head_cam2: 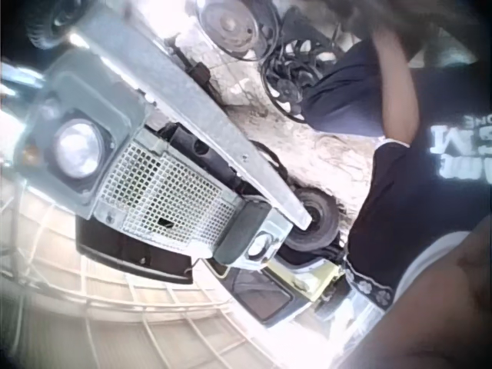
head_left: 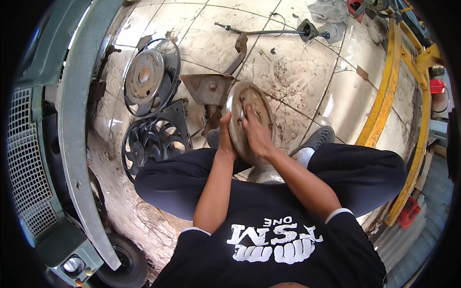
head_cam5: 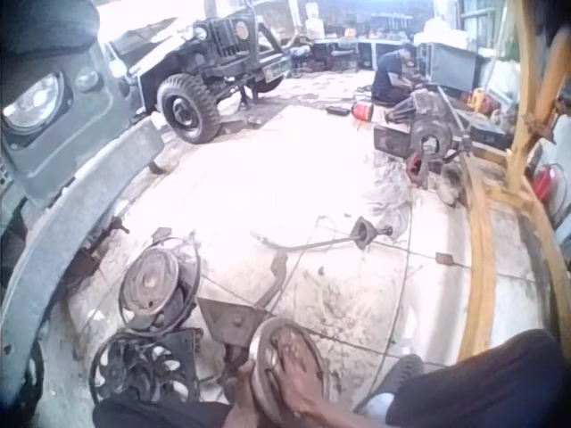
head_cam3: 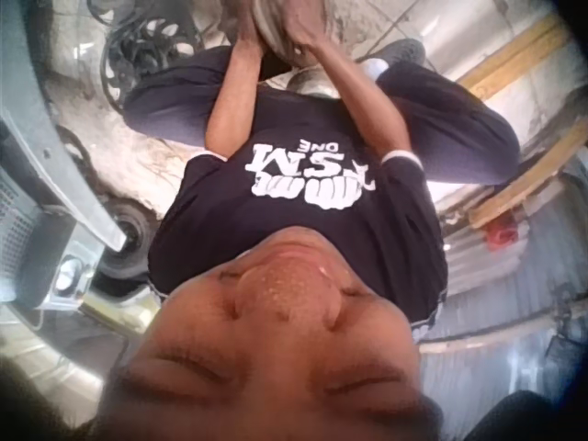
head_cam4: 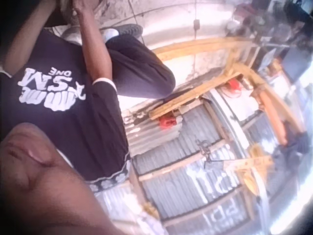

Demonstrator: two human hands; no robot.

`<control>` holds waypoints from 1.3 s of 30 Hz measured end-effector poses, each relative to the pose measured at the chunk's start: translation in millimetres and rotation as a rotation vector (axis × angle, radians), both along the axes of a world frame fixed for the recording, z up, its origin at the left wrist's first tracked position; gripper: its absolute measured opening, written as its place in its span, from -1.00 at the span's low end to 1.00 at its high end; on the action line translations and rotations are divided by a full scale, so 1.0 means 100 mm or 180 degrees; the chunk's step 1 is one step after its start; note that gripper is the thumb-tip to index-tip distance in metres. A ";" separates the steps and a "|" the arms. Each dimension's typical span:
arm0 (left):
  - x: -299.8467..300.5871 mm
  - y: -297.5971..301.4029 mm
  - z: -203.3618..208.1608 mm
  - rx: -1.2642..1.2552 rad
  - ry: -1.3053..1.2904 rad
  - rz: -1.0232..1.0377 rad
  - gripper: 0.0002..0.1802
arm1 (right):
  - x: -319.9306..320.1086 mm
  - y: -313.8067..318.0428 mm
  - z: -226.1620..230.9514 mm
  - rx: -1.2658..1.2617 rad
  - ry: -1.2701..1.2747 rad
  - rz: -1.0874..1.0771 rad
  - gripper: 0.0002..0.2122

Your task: The person sits on the floor and scrubs the surface of a brake drum with a small abrasive pad, rotating the drum to clean different areas. The person repeatedly flips and repositions the drum to access both sides.

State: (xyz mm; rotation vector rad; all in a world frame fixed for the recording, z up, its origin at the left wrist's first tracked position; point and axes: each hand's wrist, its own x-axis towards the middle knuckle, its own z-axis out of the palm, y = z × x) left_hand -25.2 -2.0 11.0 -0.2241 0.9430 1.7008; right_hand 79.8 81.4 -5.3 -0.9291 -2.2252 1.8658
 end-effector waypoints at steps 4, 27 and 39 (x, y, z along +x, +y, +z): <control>-0.02 0.04 0.05 0.0043 -0.0145 -0.0083 -0.11 | -0.04 0.10 -0.13 0.0173 -0.0069 -0.0205 -0.26; 0.09 0.12 0.07 -0.0111 0.0129 -0.0172 -0.18 | 0.11 0.20 -0.10 0.0101 -0.0657 -0.0382 -0.28; 0.02 0.13 0.08 -0.0133 0.0191 -0.0383 -0.12 | -0.16 0.58 -0.37 -0.0069 -0.0360 -0.0644 -0.19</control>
